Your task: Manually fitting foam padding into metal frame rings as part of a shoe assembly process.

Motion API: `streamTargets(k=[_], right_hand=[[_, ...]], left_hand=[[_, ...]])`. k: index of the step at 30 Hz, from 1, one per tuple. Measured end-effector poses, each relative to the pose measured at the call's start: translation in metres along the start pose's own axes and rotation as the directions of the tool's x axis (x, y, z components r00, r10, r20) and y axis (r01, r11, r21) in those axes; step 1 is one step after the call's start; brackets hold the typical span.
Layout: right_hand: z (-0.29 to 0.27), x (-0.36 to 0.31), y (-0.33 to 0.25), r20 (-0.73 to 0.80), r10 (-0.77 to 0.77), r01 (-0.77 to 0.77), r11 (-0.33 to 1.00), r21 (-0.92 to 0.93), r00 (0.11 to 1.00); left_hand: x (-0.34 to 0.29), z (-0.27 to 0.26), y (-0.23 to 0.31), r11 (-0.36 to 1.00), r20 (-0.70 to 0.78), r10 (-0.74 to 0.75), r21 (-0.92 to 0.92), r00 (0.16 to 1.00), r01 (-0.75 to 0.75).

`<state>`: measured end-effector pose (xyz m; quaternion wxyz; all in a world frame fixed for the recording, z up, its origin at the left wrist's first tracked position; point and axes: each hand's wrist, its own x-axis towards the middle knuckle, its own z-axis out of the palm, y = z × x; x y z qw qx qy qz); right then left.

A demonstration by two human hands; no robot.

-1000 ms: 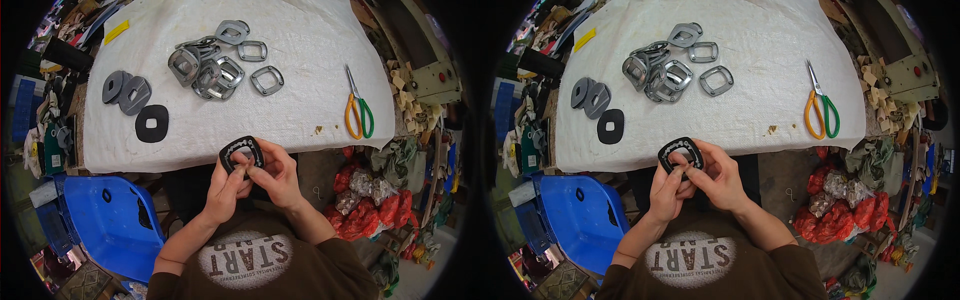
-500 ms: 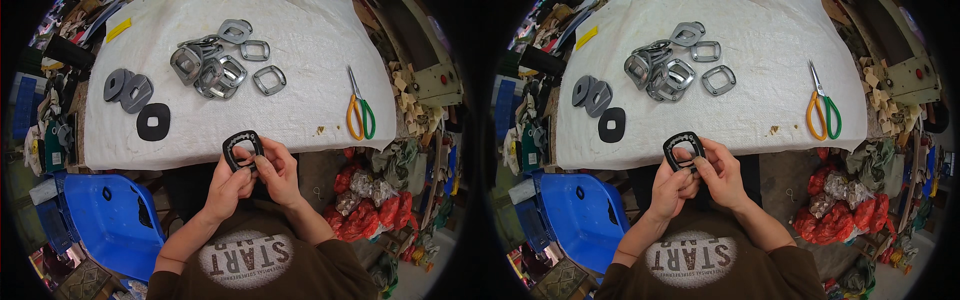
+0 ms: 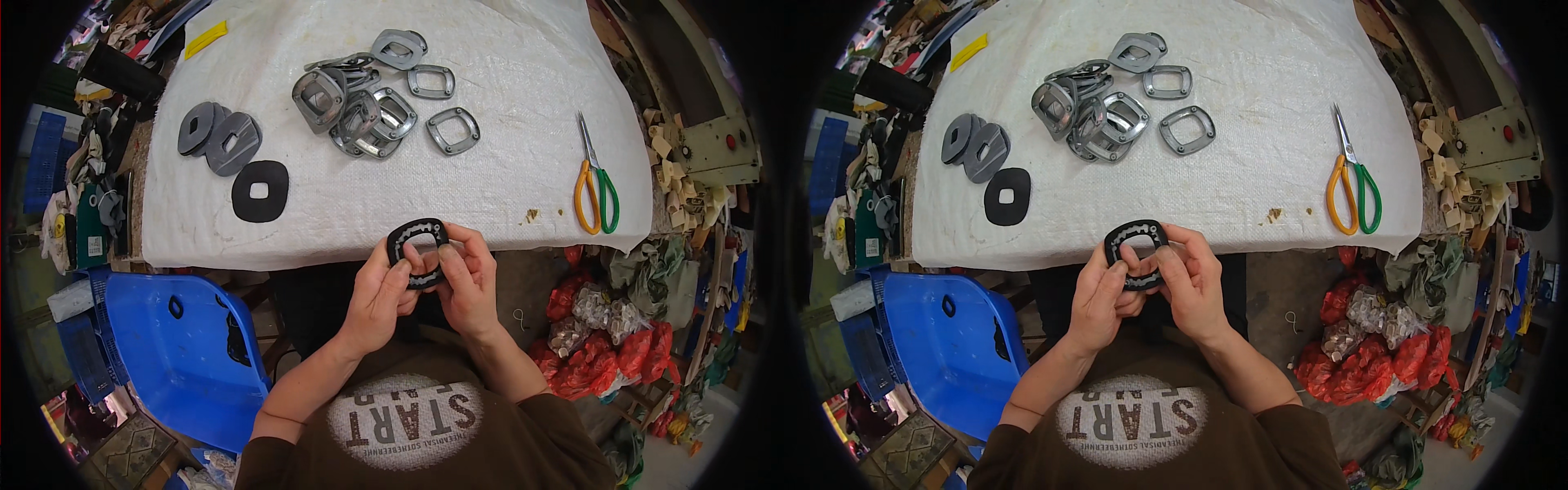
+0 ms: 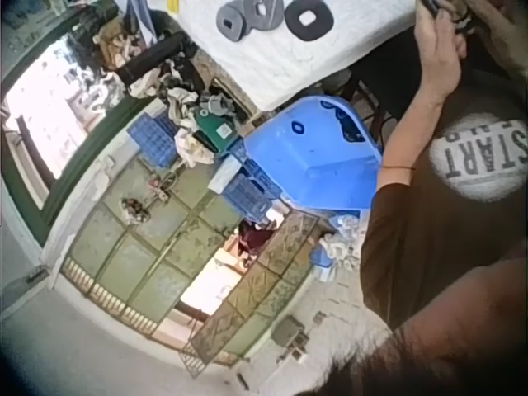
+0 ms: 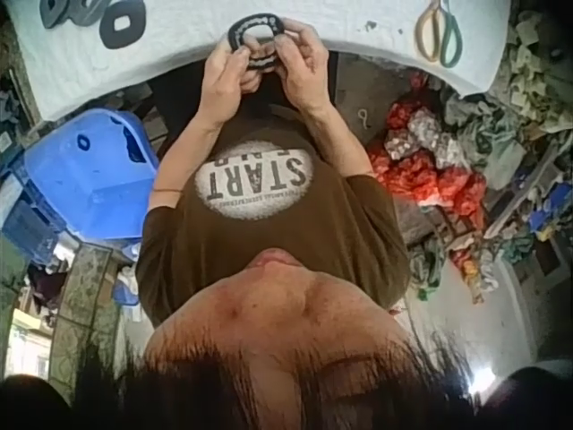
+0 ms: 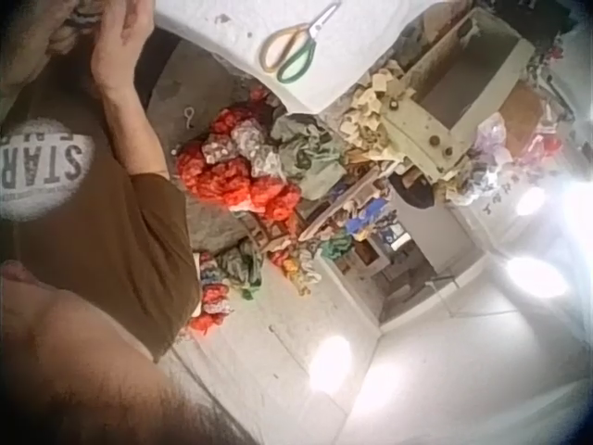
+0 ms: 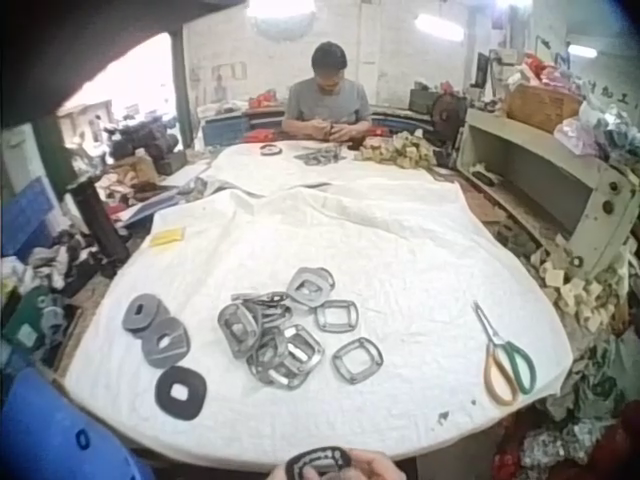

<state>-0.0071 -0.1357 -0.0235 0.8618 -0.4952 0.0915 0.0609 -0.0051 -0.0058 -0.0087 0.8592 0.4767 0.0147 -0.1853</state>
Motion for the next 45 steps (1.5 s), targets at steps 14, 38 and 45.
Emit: streamTargets(k=[14,38,45], right_hand=[[0.002,-0.002,0.004,0.149,-0.004,0.029,0.986,-0.166,0.989],[-0.014,0.063,-0.032,0.097,-0.391,0.368,0.715,-0.594,0.915],[-0.035,0.101,-0.067,0.387,-0.428,0.493,0.169,-0.853,0.816]], left_hand=[[0.003,-0.011,0.008,0.996,-0.058,0.008,0.091,0.998,-0.002],[-0.221,-0.268,0.01,0.183,-0.78,0.471,0.544,0.412,0.819],[-0.184,-0.245,0.022,0.218,-0.604,0.665,0.72,0.439,0.659]])
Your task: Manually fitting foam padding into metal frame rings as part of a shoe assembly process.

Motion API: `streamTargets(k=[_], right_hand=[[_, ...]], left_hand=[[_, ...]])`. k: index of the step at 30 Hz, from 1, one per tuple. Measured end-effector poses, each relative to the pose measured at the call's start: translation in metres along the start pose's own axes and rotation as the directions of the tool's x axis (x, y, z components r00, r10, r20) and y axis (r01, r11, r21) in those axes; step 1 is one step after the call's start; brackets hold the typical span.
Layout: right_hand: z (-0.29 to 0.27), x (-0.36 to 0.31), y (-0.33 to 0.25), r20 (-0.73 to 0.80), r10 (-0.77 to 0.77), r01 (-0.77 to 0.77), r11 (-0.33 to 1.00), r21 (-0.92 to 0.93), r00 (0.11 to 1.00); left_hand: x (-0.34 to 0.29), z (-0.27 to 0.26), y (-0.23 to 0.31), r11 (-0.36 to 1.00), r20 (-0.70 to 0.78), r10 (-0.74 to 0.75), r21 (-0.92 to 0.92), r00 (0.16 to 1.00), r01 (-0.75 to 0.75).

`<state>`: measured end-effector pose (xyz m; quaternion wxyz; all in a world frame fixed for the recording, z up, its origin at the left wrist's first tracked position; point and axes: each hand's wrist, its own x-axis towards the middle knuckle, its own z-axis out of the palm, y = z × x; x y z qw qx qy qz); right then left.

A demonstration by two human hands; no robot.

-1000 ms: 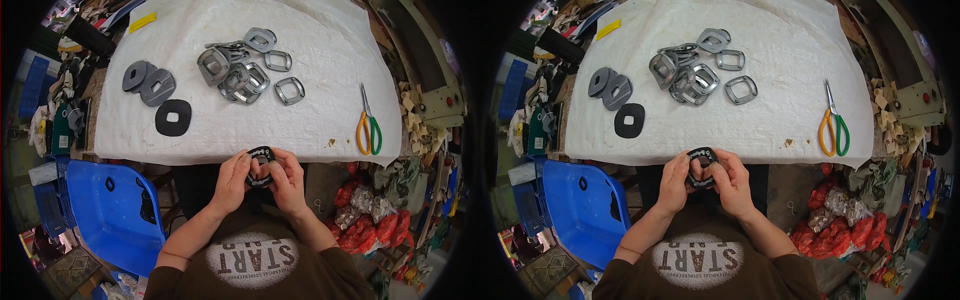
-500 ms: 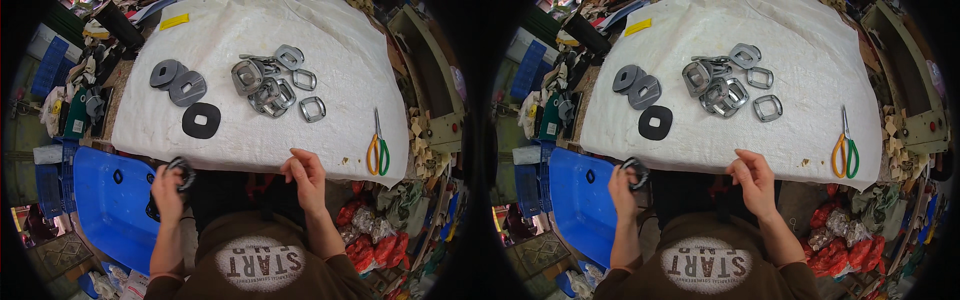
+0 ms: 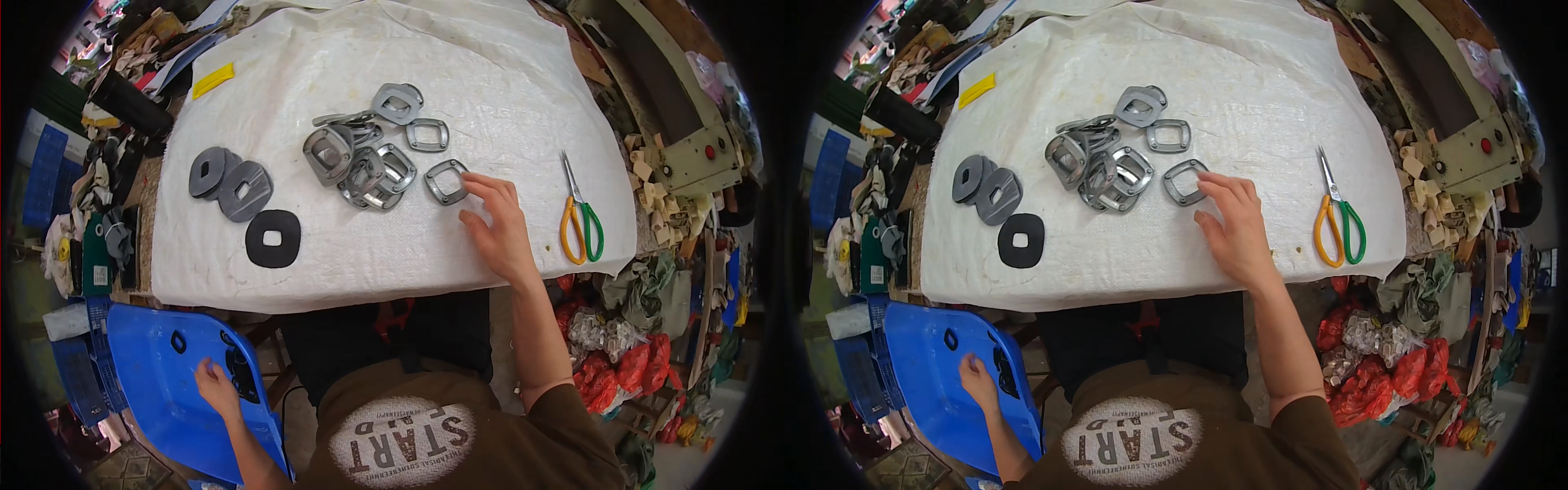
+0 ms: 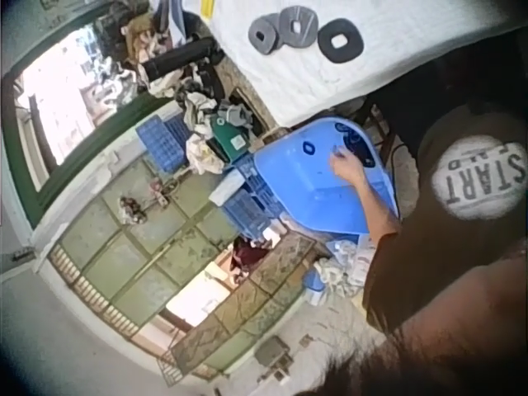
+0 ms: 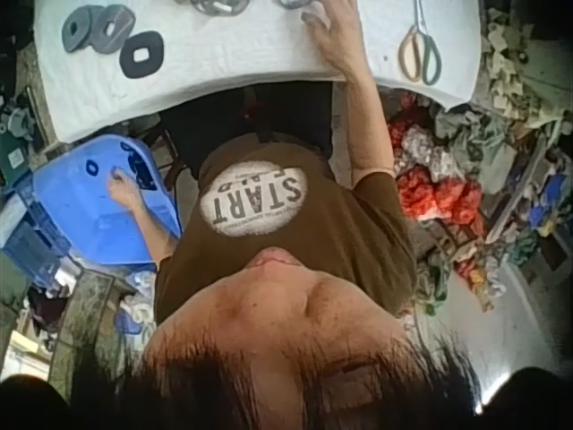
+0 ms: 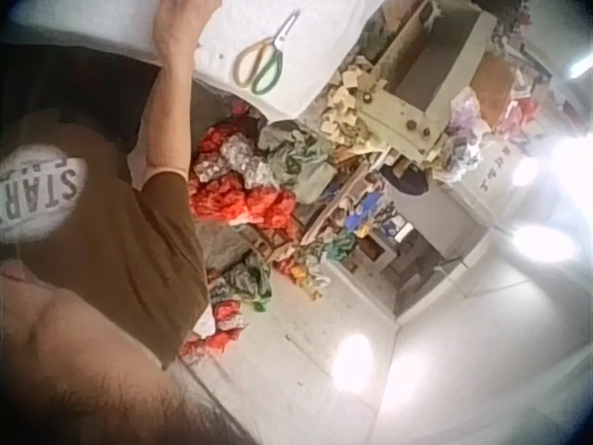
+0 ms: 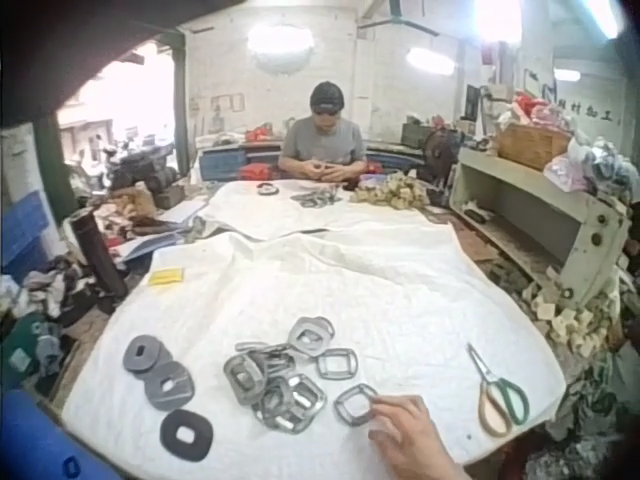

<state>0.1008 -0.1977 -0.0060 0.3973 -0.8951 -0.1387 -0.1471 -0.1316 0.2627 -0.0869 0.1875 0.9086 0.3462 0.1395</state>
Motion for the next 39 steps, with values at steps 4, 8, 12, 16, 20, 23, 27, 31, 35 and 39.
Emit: streamTargets(k=[4,8,12,16,20,23,27,31,35,39], right_hand=[[-0.005,0.015,0.01,0.169,-0.031,0.063,0.98,-0.191,0.985],[-0.001,0.023,0.017,0.264,-0.012,0.072,0.973,-0.22,0.965],[-0.004,0.023,0.017,0.291,0.022,0.037,0.98,-0.195,0.956],[-0.005,0.014,0.015,0.13,0.036,-0.009,0.978,-0.207,0.991],[-0.009,-0.008,0.014,0.039,0.065,-0.057,0.983,-0.172,0.997],[-0.009,-0.018,0.013,0.011,-0.004,0.006,0.979,-0.203,1.0],[-0.012,-0.029,0.011,0.014,0.001,0.003,0.967,-0.255,1.0],[-0.014,-0.03,0.004,0.076,-0.001,0.025,0.947,-0.321,0.997],[-0.012,-0.033,0.012,0.094,-0.018,0.051,0.932,-0.359,0.995],[-0.011,-0.032,0.016,0.08,-0.022,0.048,0.939,-0.34,0.997]], left_hand=[[0.022,-0.006,0.13,0.87,-0.06,0.47,-0.136,0.881,-0.473],[0.023,0.003,0.213,0.637,0.117,0.77,-0.086,0.627,-0.766],[0.007,0.029,0.229,0.607,0.25,0.78,-0.082,0.574,-0.79],[-0.024,0.042,0.245,0.532,0.223,0.844,-0.221,0.488,-0.818],[-0.05,0.051,0.277,0.44,0.242,0.894,-0.321,0.376,-0.839],[-0.063,0.058,0.298,0.423,0.244,0.903,-0.362,0.354,-0.831],[-0.072,0.064,0.311,0.432,0.234,0.9,-0.382,0.367,-0.817],[-0.072,0.06,0.307,0.447,0.18,0.894,-0.397,0.41,-0.802],[-0.052,0.062,0.293,0.433,-0.013,0.875,-0.427,0.484,-0.794],[-0.031,0.065,0.283,0.469,-0.018,0.86,-0.365,0.51,-0.804]])
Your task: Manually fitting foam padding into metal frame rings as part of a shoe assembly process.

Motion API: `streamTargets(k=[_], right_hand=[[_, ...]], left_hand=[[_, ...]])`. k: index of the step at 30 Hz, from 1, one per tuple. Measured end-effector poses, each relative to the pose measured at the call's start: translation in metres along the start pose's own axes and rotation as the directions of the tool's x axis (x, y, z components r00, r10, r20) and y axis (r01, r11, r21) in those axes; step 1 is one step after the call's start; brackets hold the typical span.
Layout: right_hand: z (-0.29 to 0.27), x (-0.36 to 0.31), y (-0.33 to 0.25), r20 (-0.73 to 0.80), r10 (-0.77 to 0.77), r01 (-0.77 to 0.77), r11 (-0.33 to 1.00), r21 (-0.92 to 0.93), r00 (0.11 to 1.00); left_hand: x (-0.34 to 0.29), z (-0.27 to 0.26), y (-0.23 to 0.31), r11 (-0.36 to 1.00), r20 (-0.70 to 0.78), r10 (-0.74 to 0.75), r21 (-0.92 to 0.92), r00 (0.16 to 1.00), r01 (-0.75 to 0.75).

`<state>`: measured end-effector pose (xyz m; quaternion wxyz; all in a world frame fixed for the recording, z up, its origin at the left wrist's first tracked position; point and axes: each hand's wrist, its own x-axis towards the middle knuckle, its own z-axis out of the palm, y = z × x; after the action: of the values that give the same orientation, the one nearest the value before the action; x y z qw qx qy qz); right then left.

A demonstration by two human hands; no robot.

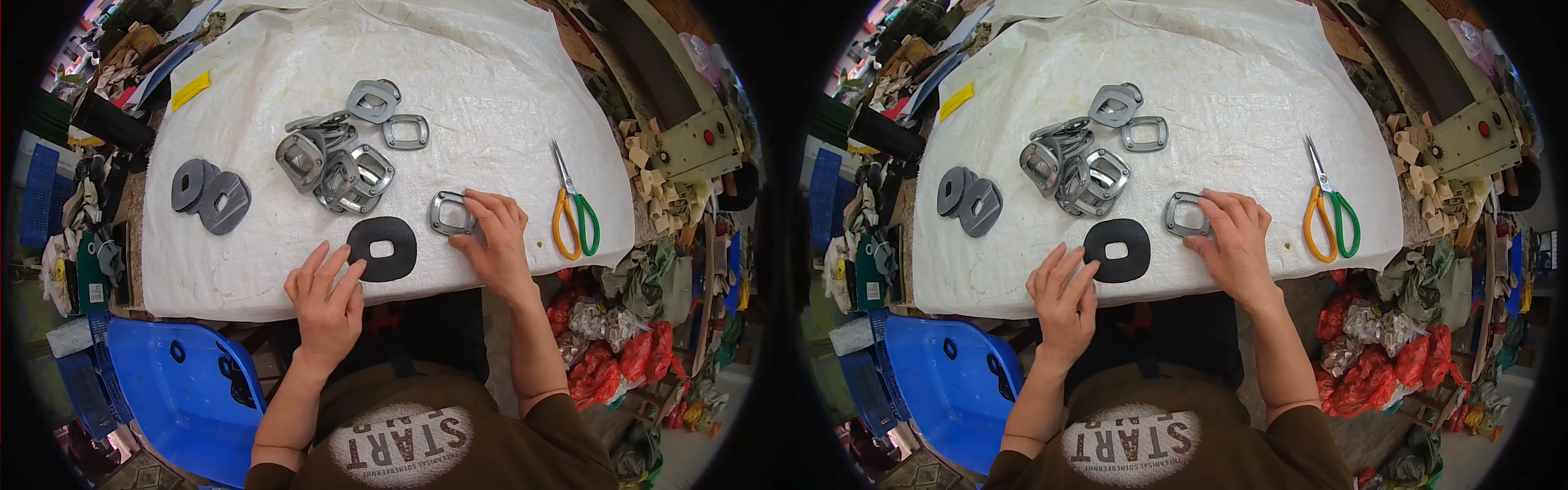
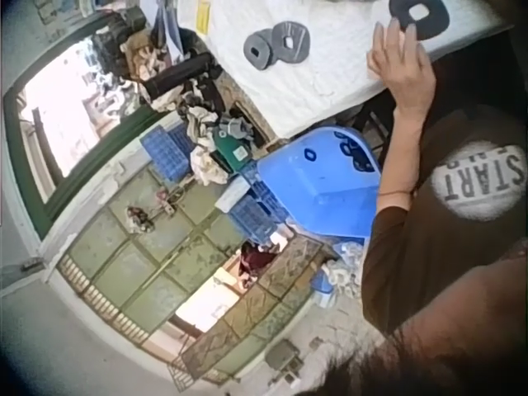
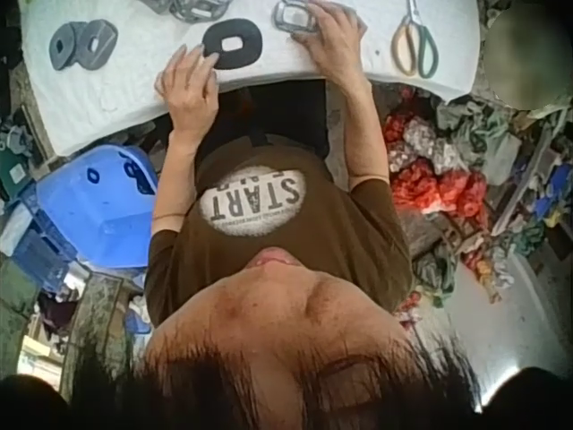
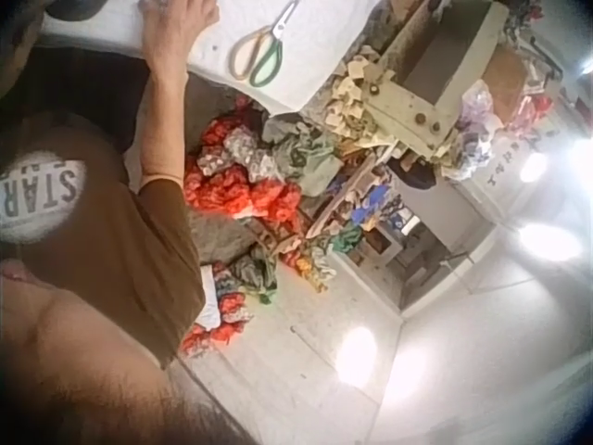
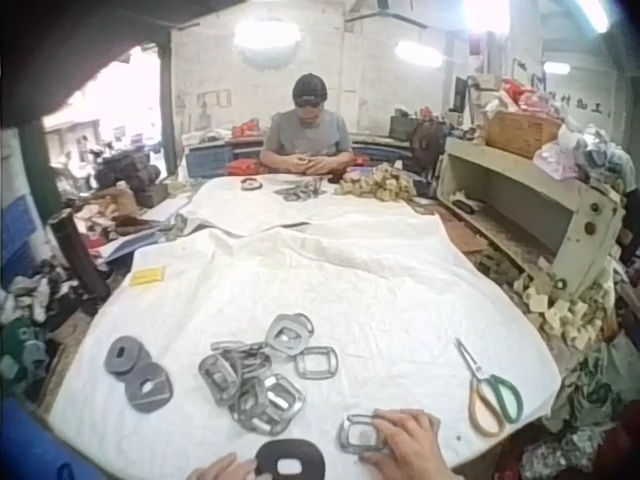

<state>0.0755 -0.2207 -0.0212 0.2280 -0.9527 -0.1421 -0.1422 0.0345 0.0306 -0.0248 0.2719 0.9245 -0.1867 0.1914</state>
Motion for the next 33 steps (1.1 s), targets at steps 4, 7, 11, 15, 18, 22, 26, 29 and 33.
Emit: streamTargets(k=[4,7,11,15,18,22,26,29,33], right_hand=[[0.0,-0.002,0.0,-0.113,0.04,-0.02,0.985,0.172,0.993],[-0.005,-0.003,-0.012,-0.151,0.051,0.0,0.948,0.317,0.987],[-0.005,0.0,-0.038,-0.108,-0.068,0.11,0.884,0.454,0.992],[0.007,0.0,-0.054,-0.05,-0.118,0.127,0.863,0.49,0.992],[0.012,0.004,-0.058,-0.028,-0.14,0.136,0.867,0.479,0.99],[0.018,0.008,-0.058,-0.011,-0.17,0.156,0.876,0.456,0.985],[0.023,0.009,-0.058,0.003,-0.189,0.169,0.885,0.434,0.982],[0.026,0.01,-0.058,0.032,-0.178,0.148,0.891,0.43,0.983],[0.028,0.008,-0.056,0.051,-0.172,0.134,0.893,0.429,0.984]], left_hand=[[-0.002,0.0,-0.003,1.0,0.031,0.015,0.008,0.999,-0.015],[-0.005,0.0,-0.004,1.0,0.022,0.016,0.008,1.0,-0.016],[-0.006,0.001,-0.006,1.0,0.02,0.021,-0.002,1.0,-0.021],[-0.003,0.002,-0.005,1.0,-0.02,0.008,-0.021,1.0,-0.009],[-0.004,0.001,-0.006,0.998,-0.014,0.005,-0.058,1.0,-0.006],[-0.005,0.002,-0.007,0.997,-0.021,-0.012,-0.07,1.0,0.011],[-0.004,0.002,-0.008,0.998,-0.014,-0.005,-0.059,1.0,0.004],[-0.003,0.001,-0.009,0.999,0.003,0.002,-0.052,1.0,-0.001],[-0.003,0.001,-0.008,0.998,0.009,-0.004,-0.056,1.0,0.005]])
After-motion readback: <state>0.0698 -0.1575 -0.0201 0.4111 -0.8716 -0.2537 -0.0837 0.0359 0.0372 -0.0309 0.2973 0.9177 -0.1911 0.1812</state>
